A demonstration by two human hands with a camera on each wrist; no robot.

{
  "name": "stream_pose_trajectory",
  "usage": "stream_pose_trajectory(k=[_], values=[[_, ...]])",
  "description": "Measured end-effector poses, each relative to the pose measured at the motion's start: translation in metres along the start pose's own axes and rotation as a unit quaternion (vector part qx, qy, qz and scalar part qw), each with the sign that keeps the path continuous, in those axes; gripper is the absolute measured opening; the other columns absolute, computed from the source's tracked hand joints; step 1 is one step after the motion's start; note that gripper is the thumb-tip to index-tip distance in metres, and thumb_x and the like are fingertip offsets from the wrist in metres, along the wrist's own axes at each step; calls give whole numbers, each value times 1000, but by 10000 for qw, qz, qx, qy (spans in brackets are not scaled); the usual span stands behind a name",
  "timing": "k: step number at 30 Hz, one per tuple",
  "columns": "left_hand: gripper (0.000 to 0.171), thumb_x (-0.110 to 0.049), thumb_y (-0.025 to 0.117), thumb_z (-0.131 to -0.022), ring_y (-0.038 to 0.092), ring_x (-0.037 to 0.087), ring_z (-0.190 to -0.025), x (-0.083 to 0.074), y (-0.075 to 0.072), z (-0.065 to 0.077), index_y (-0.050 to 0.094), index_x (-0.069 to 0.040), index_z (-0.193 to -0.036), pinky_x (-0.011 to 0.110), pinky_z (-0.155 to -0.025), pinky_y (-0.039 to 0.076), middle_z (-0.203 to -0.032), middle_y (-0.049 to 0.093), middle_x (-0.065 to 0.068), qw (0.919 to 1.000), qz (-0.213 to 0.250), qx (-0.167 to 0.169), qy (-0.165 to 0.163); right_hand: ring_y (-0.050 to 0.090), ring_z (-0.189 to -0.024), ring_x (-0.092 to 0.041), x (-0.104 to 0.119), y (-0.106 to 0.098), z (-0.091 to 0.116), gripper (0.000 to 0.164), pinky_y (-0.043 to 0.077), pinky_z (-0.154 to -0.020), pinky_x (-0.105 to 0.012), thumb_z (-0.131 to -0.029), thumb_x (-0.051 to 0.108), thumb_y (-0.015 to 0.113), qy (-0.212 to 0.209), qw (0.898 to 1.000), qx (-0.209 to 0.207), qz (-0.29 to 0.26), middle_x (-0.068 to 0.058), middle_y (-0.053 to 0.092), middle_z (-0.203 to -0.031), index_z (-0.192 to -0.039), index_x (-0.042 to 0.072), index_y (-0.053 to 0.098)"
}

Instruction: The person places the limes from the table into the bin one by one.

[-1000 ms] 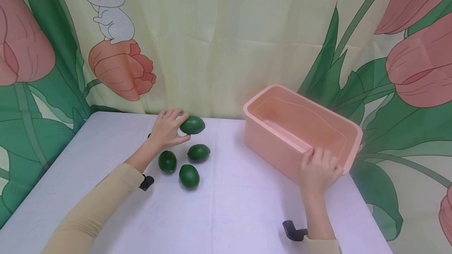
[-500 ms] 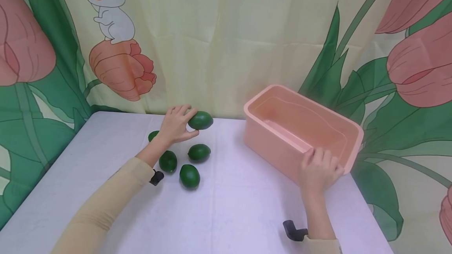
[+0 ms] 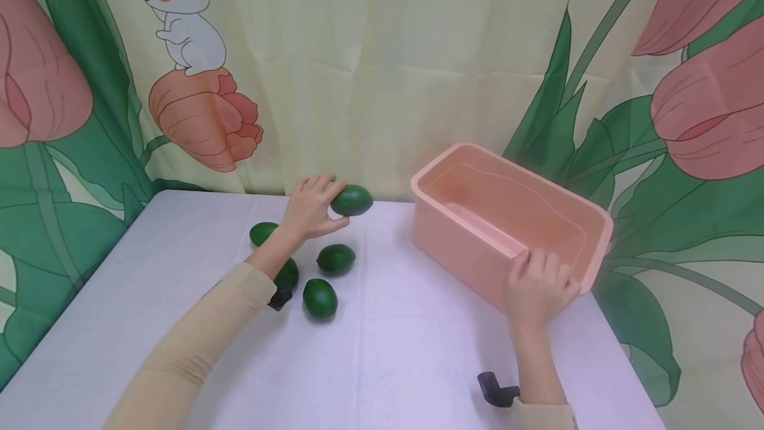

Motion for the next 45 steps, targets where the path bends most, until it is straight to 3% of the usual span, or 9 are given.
stream_pose_trajectory(k=[11,26,38,45], values=[[62,-54,60,-73,45,26,-113,-15,2,-10,49,-20,-123,47,-92,35,-123,50,9,10000,19,56,25,45,-84,-43,0,0,0,37,26,-79,-55,-93,25,40,29,10000,66,49,-27,53,-86,-89,-8,55],[64,-54,60,-72,44,23,-111,-40,-4,-32,48,-22,-126,45,-93,34,-123,48,6,9988,434,66,-218,45,-84,-43,-2,1,0,40,26,-79,-56,-94,27,38,15,9999,111,82,-27,54,-88,-90,-8,55],[64,-55,58,-73,43,22,-112,-54,-6,-41,47,-23,-128,41,-88,36,-124,47,5,9978,475,229,-411,45,-84,-43,-2,1,-1,39,25,-79,-56,-94,27,38,3,10000,52,53,-27,54,-88,-90,-8,55],[65,-57,58,-73,45,21,-110,-62,-7,-46,46,-24,-128,40,-86,37,-123,49,4,9975,467,146,-512,45,-84,-43,-3,3,-1,39,25,-79,-56,-93,26,39,9,10000,40,-3,-27,54,-88,-90,-8,55]])
Point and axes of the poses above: each hand's wrist, its own z-axis away from the middle knuckle, its own y-axis out of the palm, x = y × z, the point moved 1 cm from there along -z, towards the middle knuckle
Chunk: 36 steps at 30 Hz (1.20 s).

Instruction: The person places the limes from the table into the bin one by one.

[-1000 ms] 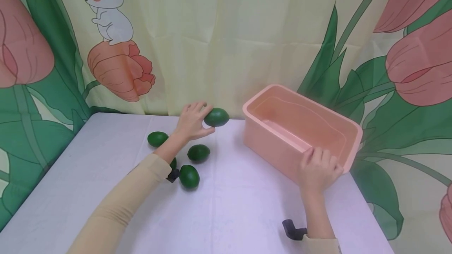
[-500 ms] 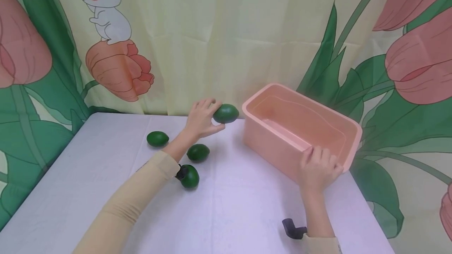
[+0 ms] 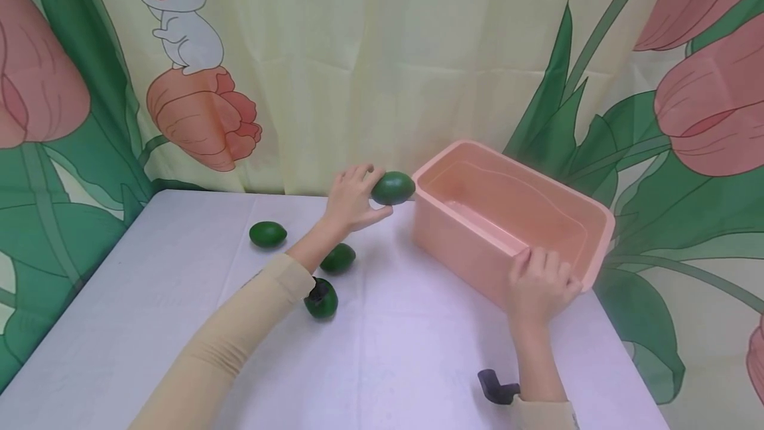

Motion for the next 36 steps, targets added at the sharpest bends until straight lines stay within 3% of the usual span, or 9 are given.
stream_pose_trajectory(k=[23,36], values=[[64,-63,55,-74,45,18,-105,-35,-4,-21,46,-25,-125,37,-83,37,-115,49,2,9996,-36,-156,247,45,-83,-43,3,-1,-1,39,26,-79,-56,-93,26,39,-39,9999,-104,-8,-28,55,-87,-89,-9,56],[66,-67,49,-75,44,16,-103,-52,-9,-38,40,-30,-129,34,-82,36,-115,46,-1,9973,-628,214,329,45,-82,-43,1,1,-1,40,25,-78,-56,-93,26,38,-55,9999,-125,-29,-28,54,-86,-89,-9,55]])
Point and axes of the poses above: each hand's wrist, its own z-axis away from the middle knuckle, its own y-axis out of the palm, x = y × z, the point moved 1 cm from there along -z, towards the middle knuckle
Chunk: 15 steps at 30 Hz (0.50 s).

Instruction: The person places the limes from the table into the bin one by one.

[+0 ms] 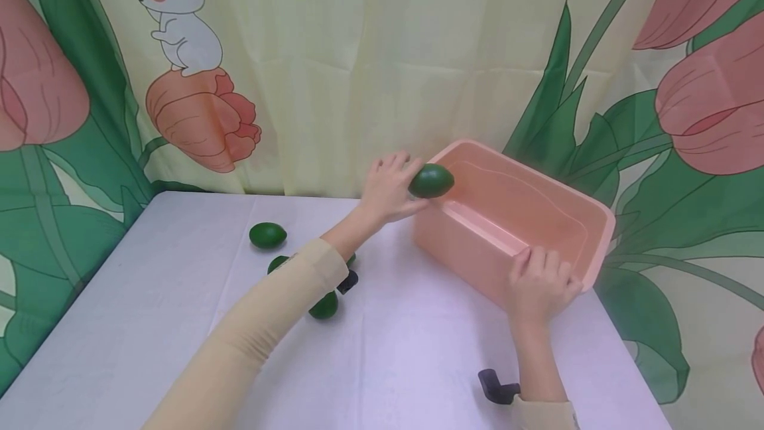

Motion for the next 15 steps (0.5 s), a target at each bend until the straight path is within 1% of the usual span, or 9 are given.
stream_pose_trajectory(k=[6,12,15], values=[[69,-69,48,-74,42,15,-101,-6,1,-4,38,-32,-131,33,-82,35,-115,44,-2,9998,-160,72,81,44,-82,-43,-1,1,1,41,25,-78,-56,-93,28,37,30,10000,55,14,-27,54,-87,-89,-9,55],[68,-72,47,-73,42,14,-101,-13,1,-10,39,-32,-127,33,-81,34,-114,44,-4,9996,-232,116,117,45,-83,-43,-1,2,1,41,25,-79,-56,-93,27,37,33,10000,-7,-18,-28,54,-87,-89,-9,55],[68,-74,45,-73,41,13,-103,-16,2,-14,37,-32,-126,33,-82,34,-115,43,-5,9993,-285,201,111,45,-83,-43,-2,3,0,40,25,-79,-56,-93,27,37,28,10000,-7,-13,-28,54,-87,-89,-9,55]])
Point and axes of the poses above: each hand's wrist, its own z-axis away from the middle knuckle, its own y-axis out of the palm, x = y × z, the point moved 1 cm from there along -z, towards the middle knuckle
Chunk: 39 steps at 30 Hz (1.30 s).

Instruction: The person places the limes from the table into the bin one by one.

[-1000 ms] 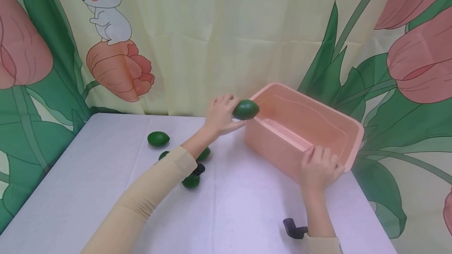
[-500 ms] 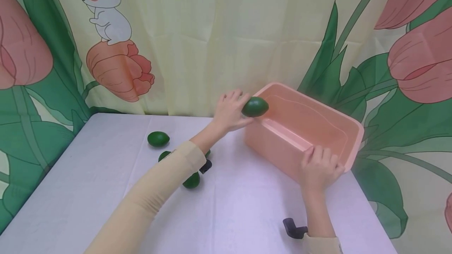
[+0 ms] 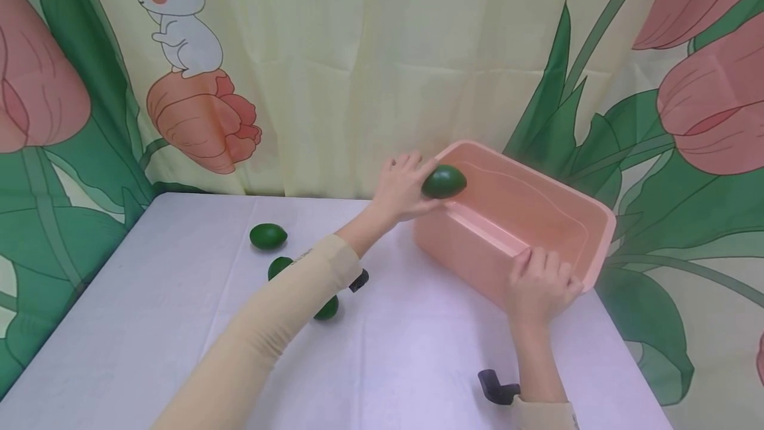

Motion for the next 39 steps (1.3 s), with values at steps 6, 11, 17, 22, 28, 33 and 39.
stream_pose_trajectory(k=[6,11,17,22,28,33,39], values=[[67,-70,47,-75,40,14,-106,-9,2,-5,35,-33,-130,33,-84,33,-120,40,-4,9998,26,210,32,45,-84,-43,-1,1,1,40,26,-79,-56,-93,27,38,-7,10000,-2,-4,-27,54,-87,-89,-9,55],[69,-70,47,-75,39,14,-107,-14,5,-7,34,-33,-131,33,-83,33,-123,39,-4,9996,7,276,11,45,-83,-43,-2,3,1,42,25,-78,-56,-94,28,36,-57,10000,5,37,-28,54,-87,-89,-9,55],[68,-68,47,-76,37,13,-113,-21,7,-14,33,-36,-133,33,-87,31,-131,37,-4,9988,247,407,-95,45,-83,-44,-2,3,1,43,25,-78,-56,-94,29,35,-25,10000,-3,29,-28,54,-86,-89,-9,54],[65,-67,48,-77,37,13,-115,-27,10,-18,35,-36,-132,34,-90,31,-132,37,-5,9981,416,425,-155,45,-83,-44,-2,3,1,44,25,-79,-56,-95,30,34,-11,10000,51,66,-28,53,-87,-89,-9,54],[65,-69,45,-77,35,12,-118,-35,12,-22,33,-37,-132,33,-89,32,-126,38,-6,9978,321,550,-159,45,-85,-43,-3,5,1,41,25,-80,-56,-95,28,36,39,10000,61,46,-28,53,-88,-90,-9,54],[66,-70,43,-77,36,10,-115,-40,14,-22,32,-37,-133,32,-89,32,-124,38,-6,9970,312,689,-173,44,-85,-43,-2,5,1,40,25,-81,-56,-95,27,37,66,9999,96,63,-27,53,-88,-90,-8,54],[67,-71,43,-77,36,9,-115,-43,18,-23,31,-37,-134,32,-89,32,-125,38,-7,9961,308,769,-317,44,-85,-43,-2,5,2,40,25,-81,-56,-94,27,37,56,10000,57,38,-27,53,-89,-90,-9,54]])
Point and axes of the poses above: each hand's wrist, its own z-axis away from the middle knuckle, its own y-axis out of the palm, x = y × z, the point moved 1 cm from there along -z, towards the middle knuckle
